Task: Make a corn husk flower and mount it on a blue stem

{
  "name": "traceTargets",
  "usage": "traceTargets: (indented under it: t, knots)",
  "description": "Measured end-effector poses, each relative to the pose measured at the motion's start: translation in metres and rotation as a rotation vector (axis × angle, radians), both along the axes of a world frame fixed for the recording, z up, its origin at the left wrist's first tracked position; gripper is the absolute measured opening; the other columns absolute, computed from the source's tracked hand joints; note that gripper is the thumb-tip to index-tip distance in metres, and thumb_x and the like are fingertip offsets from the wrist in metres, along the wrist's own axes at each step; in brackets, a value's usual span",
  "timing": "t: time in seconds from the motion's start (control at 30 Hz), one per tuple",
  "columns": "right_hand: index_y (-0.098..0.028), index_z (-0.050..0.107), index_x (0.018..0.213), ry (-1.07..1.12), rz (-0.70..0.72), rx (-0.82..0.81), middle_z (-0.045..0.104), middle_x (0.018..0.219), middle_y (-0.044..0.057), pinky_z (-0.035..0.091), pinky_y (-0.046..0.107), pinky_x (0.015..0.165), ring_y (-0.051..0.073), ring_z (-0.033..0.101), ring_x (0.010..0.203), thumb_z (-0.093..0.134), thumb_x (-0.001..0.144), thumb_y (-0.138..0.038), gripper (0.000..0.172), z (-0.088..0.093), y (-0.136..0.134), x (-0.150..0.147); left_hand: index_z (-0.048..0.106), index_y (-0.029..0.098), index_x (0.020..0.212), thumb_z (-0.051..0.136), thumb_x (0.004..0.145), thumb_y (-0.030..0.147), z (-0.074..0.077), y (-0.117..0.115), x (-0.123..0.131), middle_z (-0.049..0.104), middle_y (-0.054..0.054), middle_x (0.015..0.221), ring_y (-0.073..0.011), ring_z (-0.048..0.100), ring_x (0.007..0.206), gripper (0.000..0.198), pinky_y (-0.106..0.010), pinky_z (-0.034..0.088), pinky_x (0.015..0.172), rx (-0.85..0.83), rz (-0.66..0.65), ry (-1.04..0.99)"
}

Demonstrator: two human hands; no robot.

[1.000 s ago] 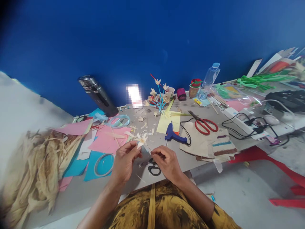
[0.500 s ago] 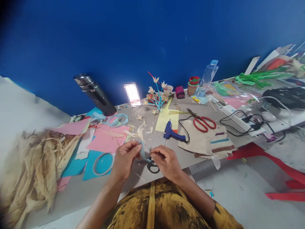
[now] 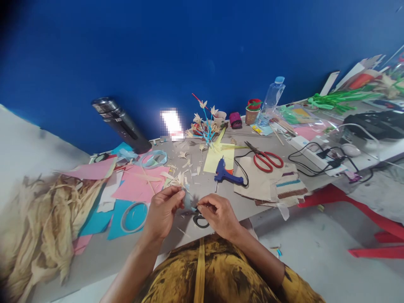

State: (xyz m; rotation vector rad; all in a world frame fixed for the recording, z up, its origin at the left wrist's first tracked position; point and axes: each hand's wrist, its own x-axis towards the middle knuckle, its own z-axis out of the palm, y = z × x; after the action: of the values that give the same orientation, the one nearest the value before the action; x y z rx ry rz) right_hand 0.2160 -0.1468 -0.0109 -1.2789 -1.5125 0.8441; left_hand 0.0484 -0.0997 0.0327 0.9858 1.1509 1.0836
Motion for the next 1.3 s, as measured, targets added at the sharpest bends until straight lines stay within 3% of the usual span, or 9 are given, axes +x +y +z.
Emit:
traceTargets:
  t: [0.2,0.47,0.8,1.0,1.3]
  knots:
    - [-0.018,0.071,0.081,0.014,-0.012,-0.026,0.066,0.071,0.002,0.043,0.024,0.058,0.013,0.057,0.059,0.061,0.086,-0.022,0.012,-0.003,0.0,-0.002,0.069,0.015,0.074,0.082,0.065,0.029,-0.008,-0.001,-0.002,0.06,0.003,0.062,-0.0078,0.05,0.053,0.021,-0.022,0.04,0.056,-0.045,0.018,-0.081]
    - [-0.017,0.071,0.081,0.031,-0.002,-0.044,0.066,0.07,0.002,0.042,0.023,0.057,0.012,0.055,0.057,0.06,0.084,-0.02,0.012,-0.002,0.0,-0.003,0.067,0.016,0.072,0.084,0.064,0.032,-0.01,-0.001,0.001,0.059,0.004,0.061,-0.0075,0.051,0.053,0.024,-0.021,0.041,0.056,-0.05,0.054,-0.027]
    - [-0.016,0.071,0.079,0.038,-0.028,-0.058,0.066,0.069,0.002,0.041,0.022,0.058,0.012,0.055,0.058,0.061,0.083,-0.02,0.011,-0.005,0.001,-0.004,0.067,0.016,0.069,0.084,0.059,0.028,-0.007,0.001,0.006,0.06,0.004,0.062,-0.0086,0.05,0.055,0.024,-0.023,0.04,0.058,-0.047,0.058,0.009]
    - [-0.016,0.071,0.08,0.055,-0.024,-0.09,0.066,0.069,0.002,0.04,0.022,0.056,0.011,0.053,0.057,0.061,0.082,-0.019,0.011,-0.004,-0.001,-0.005,0.064,0.016,0.069,0.08,0.065,0.028,-0.009,0.002,0.006,0.055,0.005,0.061,-0.0078,0.047,0.056,0.02,-0.021,0.037,0.058,-0.004,0.022,0.053]
    - [-0.015,0.07,0.079,0.109,0.011,-0.156,0.064,0.067,0.001,0.04,0.022,0.055,0.012,0.052,0.058,0.062,0.082,-0.022,0.011,-0.003,-0.003,-0.007,0.061,0.017,0.079,0.081,0.063,0.024,-0.004,0.0,0.012,0.06,0.005,0.066,-0.0075,0.049,0.06,0.026,-0.019,0.039,0.061,-0.013,0.062,-0.021]
